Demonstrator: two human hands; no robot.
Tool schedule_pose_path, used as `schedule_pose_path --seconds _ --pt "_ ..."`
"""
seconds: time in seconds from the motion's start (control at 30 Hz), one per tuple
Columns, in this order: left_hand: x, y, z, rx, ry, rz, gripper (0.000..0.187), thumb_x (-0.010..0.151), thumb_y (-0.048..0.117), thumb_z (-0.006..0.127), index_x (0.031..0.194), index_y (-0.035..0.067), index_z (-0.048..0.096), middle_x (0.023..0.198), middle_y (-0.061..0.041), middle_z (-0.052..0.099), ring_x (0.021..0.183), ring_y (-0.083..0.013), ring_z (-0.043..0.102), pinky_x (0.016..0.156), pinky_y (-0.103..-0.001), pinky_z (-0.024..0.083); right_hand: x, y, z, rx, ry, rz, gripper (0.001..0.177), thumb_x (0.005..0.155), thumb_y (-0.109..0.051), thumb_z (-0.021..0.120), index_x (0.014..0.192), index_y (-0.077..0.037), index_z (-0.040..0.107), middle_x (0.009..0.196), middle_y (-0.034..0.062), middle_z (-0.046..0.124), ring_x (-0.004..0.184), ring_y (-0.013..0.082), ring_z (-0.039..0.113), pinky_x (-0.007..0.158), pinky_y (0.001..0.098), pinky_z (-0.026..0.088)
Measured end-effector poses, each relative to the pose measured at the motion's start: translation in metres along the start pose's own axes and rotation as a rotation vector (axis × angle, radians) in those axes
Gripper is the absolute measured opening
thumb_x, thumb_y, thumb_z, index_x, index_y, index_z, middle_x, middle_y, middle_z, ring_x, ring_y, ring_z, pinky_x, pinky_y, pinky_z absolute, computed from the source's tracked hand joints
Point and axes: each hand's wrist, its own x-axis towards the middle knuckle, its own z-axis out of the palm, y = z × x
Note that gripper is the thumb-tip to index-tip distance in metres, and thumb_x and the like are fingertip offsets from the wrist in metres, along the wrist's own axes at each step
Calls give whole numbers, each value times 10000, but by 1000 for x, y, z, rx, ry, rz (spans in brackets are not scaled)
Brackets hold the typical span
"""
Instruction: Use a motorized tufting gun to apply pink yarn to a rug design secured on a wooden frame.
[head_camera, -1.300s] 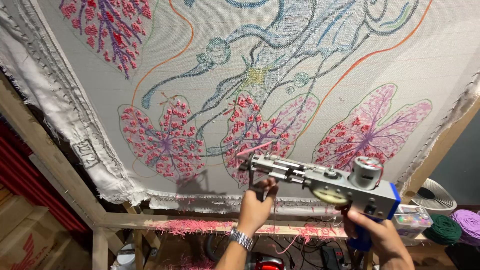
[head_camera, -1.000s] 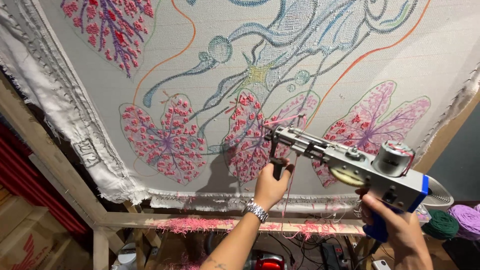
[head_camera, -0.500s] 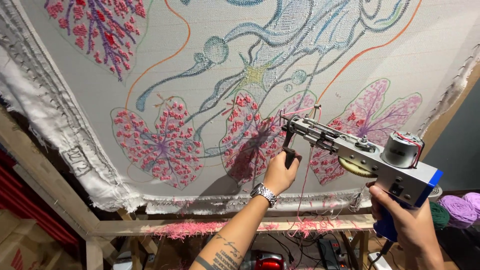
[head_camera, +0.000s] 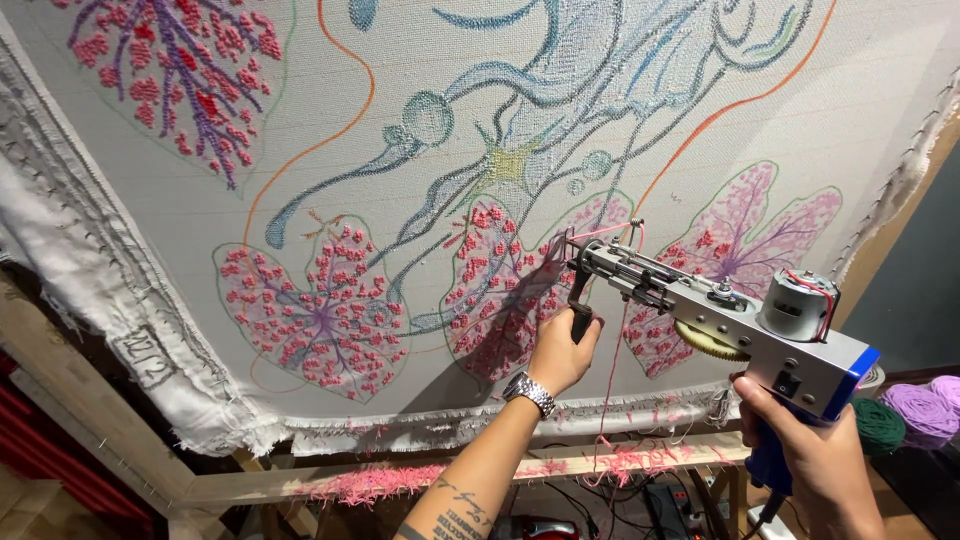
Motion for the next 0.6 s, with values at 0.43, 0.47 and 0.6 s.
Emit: schedule_pose_path --seconds 0.43,0.47,0.6 --pt "-3 9 -5 -48 -48 -101 244 952 246 668 1022 15 704 898 -173 745 816 -322 732 739 -402 560 13 35 -23 70 -85 -121 203 949 -80 769 1027 60 646 730 123 602 557 210 575 474 361 469" --pt "-3 10 -6 -49 -61 -102 244 956 249 661 1035 23 707 905 -168 747 825 -320 731 743 -399 560 11 29 -20 29 -51 -92 197 915 -79 754 1017 48 643 734 113 602 563 205 571 482 358 465" --pt "-4 11 -7 -90 -73 -102 246 958 250 645 1052 31 707 913 -161 754 837 -305 745 756 -390 569 10 31 -22 -12 -27 -77 201 885 -72 736 1015 42 633 741 108 597 573 208 568 494 366 463"
